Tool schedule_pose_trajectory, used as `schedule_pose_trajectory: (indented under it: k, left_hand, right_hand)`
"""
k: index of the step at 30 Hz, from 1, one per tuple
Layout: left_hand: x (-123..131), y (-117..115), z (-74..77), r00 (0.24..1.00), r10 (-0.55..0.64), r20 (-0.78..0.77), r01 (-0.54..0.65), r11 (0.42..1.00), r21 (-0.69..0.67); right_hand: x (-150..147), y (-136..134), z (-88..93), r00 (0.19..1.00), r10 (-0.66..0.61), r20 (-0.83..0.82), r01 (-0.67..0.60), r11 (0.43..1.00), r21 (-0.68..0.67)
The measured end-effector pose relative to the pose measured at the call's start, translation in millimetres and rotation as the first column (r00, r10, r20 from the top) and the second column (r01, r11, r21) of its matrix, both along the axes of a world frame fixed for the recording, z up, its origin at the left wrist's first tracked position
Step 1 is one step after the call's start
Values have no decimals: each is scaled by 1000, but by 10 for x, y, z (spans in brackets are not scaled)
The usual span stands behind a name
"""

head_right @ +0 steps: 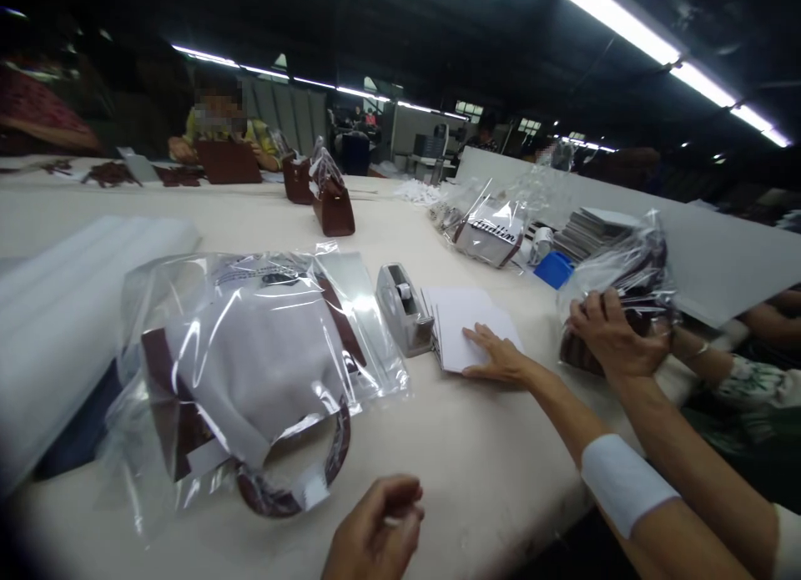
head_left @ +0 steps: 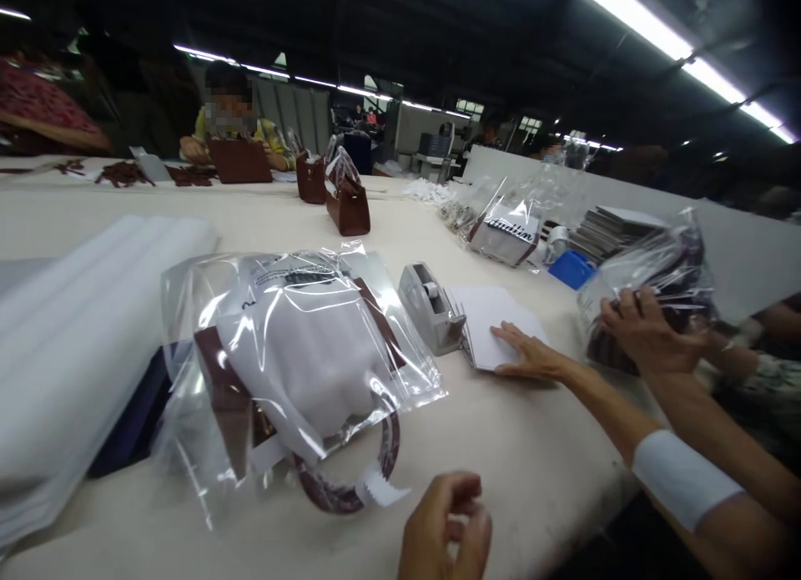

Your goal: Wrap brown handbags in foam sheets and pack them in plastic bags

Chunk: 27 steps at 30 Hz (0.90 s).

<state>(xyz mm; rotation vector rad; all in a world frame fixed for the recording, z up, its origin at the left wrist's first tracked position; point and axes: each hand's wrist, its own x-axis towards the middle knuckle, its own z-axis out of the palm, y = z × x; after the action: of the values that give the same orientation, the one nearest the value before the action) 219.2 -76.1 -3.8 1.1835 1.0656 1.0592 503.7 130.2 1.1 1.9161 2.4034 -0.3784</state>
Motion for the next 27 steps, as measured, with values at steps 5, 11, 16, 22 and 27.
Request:
schedule_pose_trajectory:
  k: [5,11,16,22,27]
  left_hand:
    - [719,884,-142,912,172,373,25,884,-467]
    - [1209,1474,-312,860,250,444,-21,889,-458]
    - [1308,1605,-370,861,292,417,-66,876,-477]
    - [1384,1687,-335,893,335,299,-146,846,-512]
    - [1420,1745,-327,920,306,244,-153,855,-496]
  right_hand:
    - [36,30,-3,997,40,59,-40,999,2]
    - [114,51,-2,992,94,83,-96,995,18]
    - [170,64,-12,988,130,83,-133,991,32]
    - [240,77,-42,985,158,72,-162,985,57]
    - [240,51,-37,979,196,54,-201,972,118]
